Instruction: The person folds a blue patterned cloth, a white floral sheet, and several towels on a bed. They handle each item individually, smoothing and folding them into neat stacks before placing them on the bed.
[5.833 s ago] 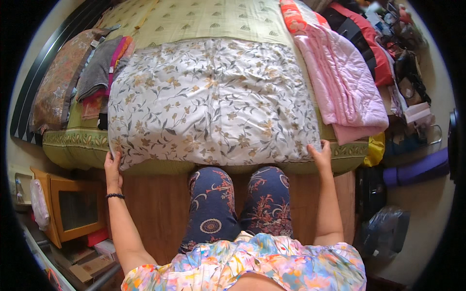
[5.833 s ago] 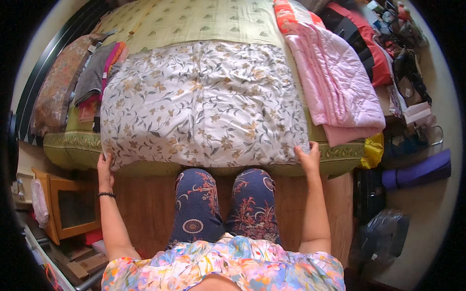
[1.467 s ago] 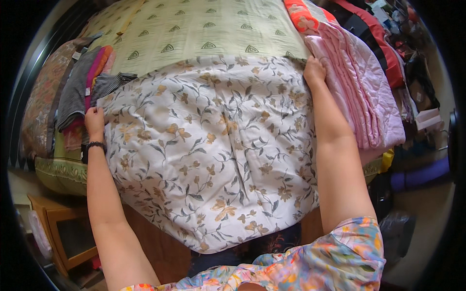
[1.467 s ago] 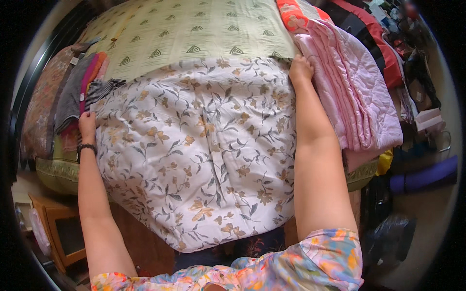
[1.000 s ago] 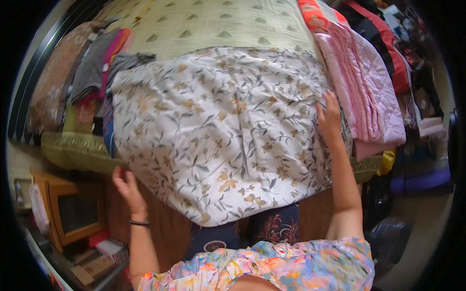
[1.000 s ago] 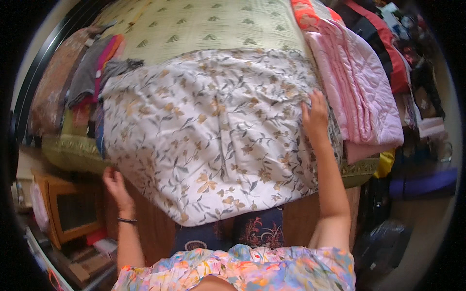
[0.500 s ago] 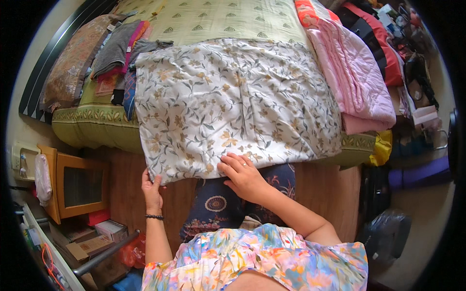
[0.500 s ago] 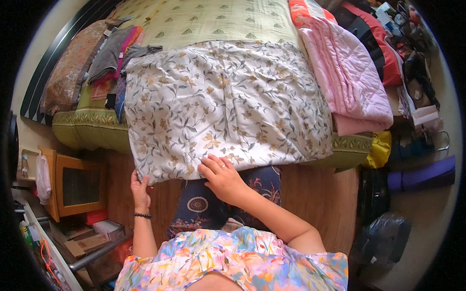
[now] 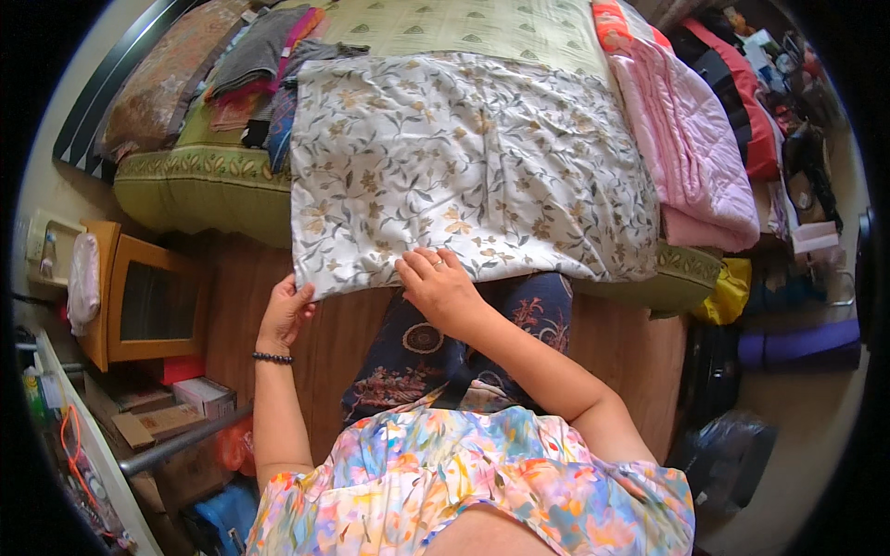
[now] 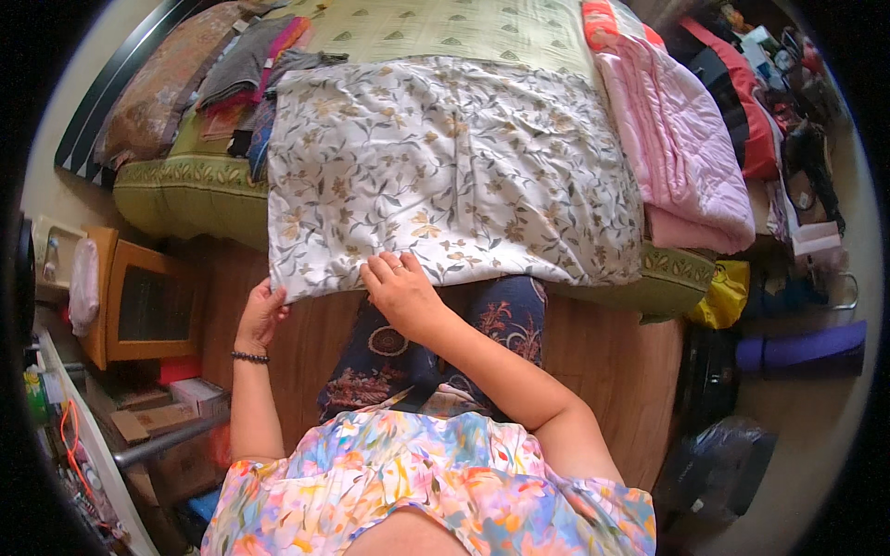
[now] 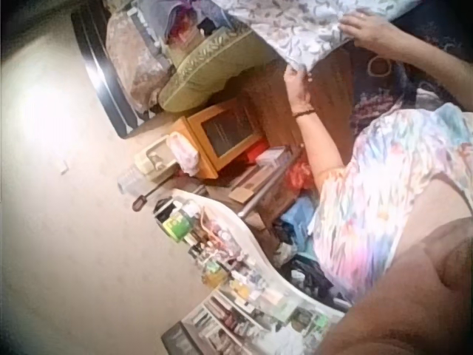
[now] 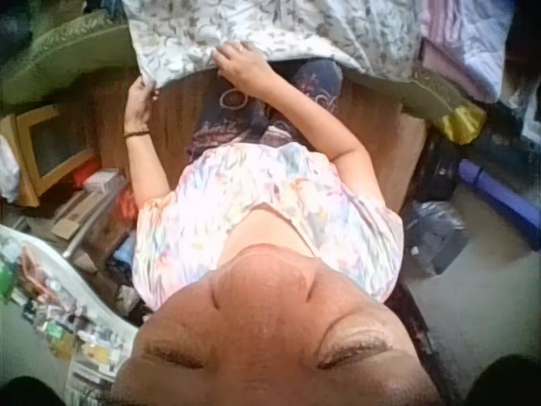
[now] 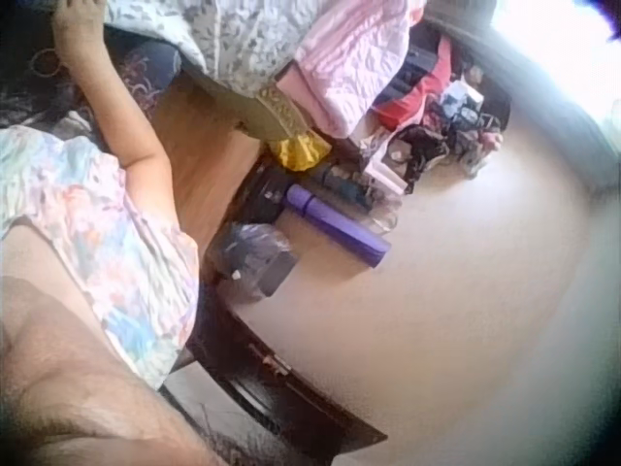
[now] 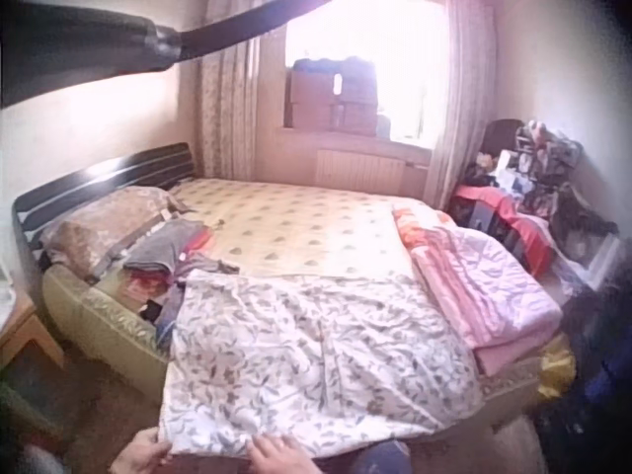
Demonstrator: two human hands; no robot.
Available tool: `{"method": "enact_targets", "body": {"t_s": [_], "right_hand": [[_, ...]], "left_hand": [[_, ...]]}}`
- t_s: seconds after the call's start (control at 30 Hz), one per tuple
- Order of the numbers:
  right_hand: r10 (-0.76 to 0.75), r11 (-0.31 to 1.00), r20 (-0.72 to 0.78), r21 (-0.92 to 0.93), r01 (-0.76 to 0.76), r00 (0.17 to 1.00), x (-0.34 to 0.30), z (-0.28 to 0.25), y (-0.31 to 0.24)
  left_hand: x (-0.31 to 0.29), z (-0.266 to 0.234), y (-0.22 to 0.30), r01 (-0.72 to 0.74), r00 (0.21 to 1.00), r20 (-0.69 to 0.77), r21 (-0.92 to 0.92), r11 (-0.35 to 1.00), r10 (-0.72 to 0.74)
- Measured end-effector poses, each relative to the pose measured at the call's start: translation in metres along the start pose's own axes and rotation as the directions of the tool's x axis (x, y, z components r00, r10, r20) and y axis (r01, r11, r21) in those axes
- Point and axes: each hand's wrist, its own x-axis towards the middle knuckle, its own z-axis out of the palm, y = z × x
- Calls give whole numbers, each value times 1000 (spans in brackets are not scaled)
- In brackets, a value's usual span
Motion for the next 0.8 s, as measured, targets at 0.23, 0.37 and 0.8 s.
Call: {"method": "enact_targets", "body": {"t_s": [0.23,0.37,0.8], "right_hand": [[-86,995,-7,-59,85,996,6,11,7],[28,999,-40,39,-26,999,9,9,0],[-106,983,-150,-164,81,983,2,11,6]], "left_hand": [[-4,-9,15,-467,813,133,730,499,567],[-21,4,38,-517,817,-111,294,804,566],[-17,10,4,-133,989,-78,-60,989,129]]}}
